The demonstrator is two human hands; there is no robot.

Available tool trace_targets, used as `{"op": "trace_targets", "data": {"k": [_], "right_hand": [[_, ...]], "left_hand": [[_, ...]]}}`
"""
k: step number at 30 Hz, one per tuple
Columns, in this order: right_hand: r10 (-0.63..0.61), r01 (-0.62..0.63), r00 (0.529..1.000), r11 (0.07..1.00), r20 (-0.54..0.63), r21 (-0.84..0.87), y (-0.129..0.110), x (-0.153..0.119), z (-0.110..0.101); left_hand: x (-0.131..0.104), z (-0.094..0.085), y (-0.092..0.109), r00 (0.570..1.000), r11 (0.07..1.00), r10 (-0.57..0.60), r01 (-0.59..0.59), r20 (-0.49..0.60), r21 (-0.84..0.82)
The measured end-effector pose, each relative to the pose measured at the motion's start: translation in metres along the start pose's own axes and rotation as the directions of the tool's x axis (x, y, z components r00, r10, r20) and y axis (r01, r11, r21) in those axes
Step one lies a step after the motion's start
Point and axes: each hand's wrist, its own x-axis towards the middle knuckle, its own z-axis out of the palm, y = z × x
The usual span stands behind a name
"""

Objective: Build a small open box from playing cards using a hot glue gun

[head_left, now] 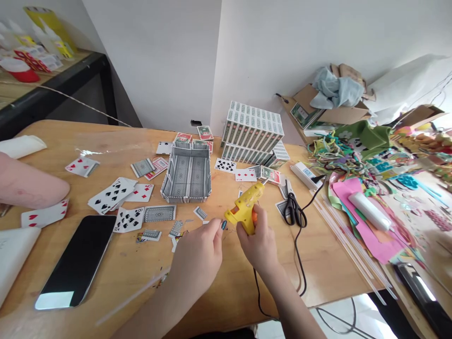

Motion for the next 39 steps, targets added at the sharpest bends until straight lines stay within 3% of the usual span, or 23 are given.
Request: {"op": "trace_targets", "data": {"k": [4,8,11,16,19,22,24,27,31,39], "right_hand": [[-0.154,0.152,0.982,0.988,-0.106,-0.027,0.005,-0.004,0.006],[-0.180,0.179,0.974,0.984,-0.141,-0.022,0.007,-0.005,0.006],[-0.188,0.186,0.972,0.982,-0.143,-0.027,0.009,-0.003,0.005],[-0.167,0.160,0.978,0.985,-0.127,-0.070,0.012,-0.002,0.007],[-0.053,0.053,0.998,0.999,-0.042,-0.007,0.007,-0.002,0.007],[0.117,-0.163,0.976,0.950,0.182,0.266,-0.001,0.003,0.003],[0.115,-0.314,0.914,0.808,0.390,0.499,-0.003,0.008,-0.003],[-0.031,-0.460,0.809,0.587,0.587,0.666,0.002,0.014,-0.013],[-0.135,-0.529,0.736,0.497,0.664,0.688,0.015,0.015,-0.018],[-0.035,-0.572,0.763,0.428,0.646,0.699,0.008,0.004,-0.015]], "left_hand": [[-0.003,-0.006,0.001,1.000,0.958,0.013,-0.005,0.028,-0.287],[-0.005,-0.009,0.000,0.996,0.874,0.019,0.023,0.082,-0.485],[-0.005,-0.008,-0.001,0.996,0.867,0.024,0.024,0.090,-0.498],[-0.005,-0.003,-0.004,0.995,0.930,0.088,-0.063,0.053,-0.363],[-0.007,0.005,-0.009,0.990,0.949,0.141,-0.136,-0.004,-0.283],[-0.007,0.013,-0.016,0.982,0.952,0.178,-0.189,-0.066,-0.241],[-0.007,0.016,-0.020,0.977,0.952,0.187,-0.207,-0.105,-0.224],[-0.007,0.013,-0.028,0.968,0.952,0.209,-0.234,-0.137,-0.198],[-0.010,0.003,-0.037,0.956,0.947,0.282,-0.291,-0.081,-0.135],[-0.015,0.006,-0.042,0.913,0.916,0.379,-0.393,-0.151,-0.079]]}}
